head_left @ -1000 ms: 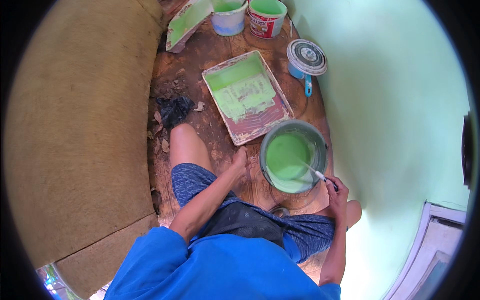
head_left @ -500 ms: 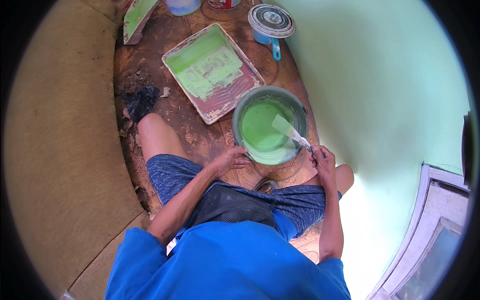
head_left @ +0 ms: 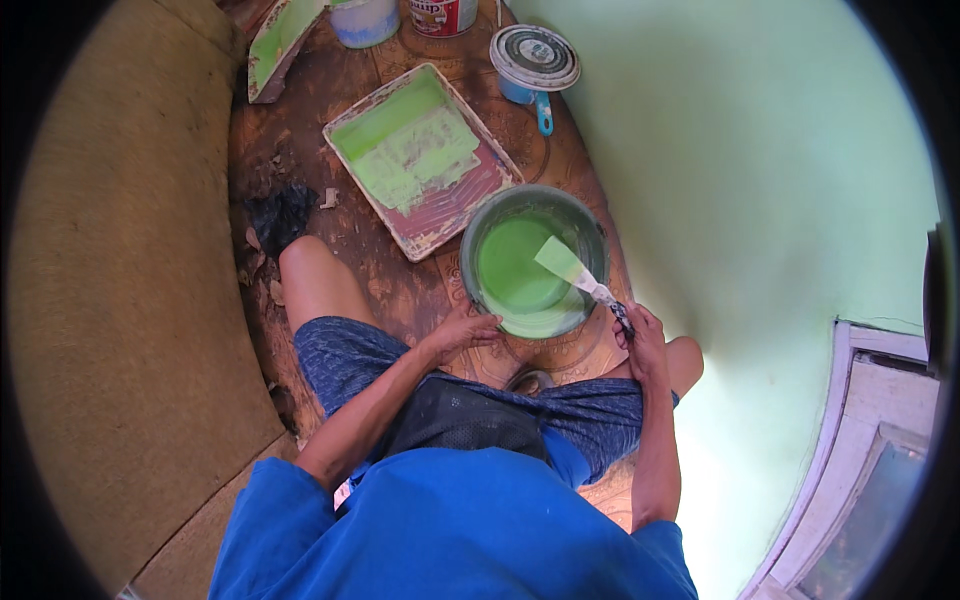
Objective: The person walks onto a porch and sits on the floor. They pick up a paint tray and a bucket of green paint, then use a stick to stir the paint in the bucket. Finally, they pour the mixed green paint from the bucket into the paint tray.
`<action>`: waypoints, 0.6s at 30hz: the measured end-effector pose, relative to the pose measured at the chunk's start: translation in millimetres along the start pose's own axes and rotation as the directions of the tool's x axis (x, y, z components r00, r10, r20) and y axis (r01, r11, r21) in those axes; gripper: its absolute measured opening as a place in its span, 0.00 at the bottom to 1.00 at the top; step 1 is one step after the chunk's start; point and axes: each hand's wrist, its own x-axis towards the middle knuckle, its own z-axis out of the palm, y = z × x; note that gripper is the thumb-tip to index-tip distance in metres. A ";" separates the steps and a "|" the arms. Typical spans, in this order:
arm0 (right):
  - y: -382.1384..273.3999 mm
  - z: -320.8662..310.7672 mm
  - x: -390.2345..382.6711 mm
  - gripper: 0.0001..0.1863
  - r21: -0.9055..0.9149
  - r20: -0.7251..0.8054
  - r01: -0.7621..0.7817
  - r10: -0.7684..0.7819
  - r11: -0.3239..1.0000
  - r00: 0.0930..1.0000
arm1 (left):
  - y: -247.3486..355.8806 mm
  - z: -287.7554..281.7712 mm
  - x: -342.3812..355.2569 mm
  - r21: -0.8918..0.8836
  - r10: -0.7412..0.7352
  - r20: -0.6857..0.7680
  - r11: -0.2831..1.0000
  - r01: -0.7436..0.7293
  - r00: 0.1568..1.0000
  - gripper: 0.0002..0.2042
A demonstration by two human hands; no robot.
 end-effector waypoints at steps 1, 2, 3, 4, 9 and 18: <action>-1.1 1.8 -0.9 0.11 -0.020 -0.009 0.014 -0.014 1.000 1.000 | -1.5 -1.2 2.1 -0.003 0.001 -0.002 1.000 -0.001 1.000 0.39; -2.2 3.0 -1.2 0.11 -0.040 -0.017 0.028 -0.029 0.999 0.999 | -3.0 -2.5 4.0 -0.006 0.001 -0.003 1.000 -0.001 1.000 0.39; -0.9 1.8 -0.3 0.11 -0.040 -0.003 0.027 -0.028 0.999 1.000 | -3.3 -1.0 5.1 -0.007 -0.008 -0.020 1.000 0.008 1.000 0.37; 1.9 0.5 2.0 0.11 -0.041 0.011 0.027 -0.026 0.999 1.000 | -3.4 0.6 6.4 -0.008 -0.017 -0.037 1.000 0.017 0.999 0.35; -6.2 2.8 -1.2 0.11 0.131 0.042 0.022 -0.027 0.991 0.999 | -1.7 0.9 12.7 0.038 -0.043 -0.004 0.998 0.043 0.999 0.26; -1.5 1.8 -1.3 0.12 0.043 0.094 -0.017 0.013 0.999 0.995 | -6.2 -0.9 20.3 0.016 0.024 0.022 1.000 -0.025 0.999 0.20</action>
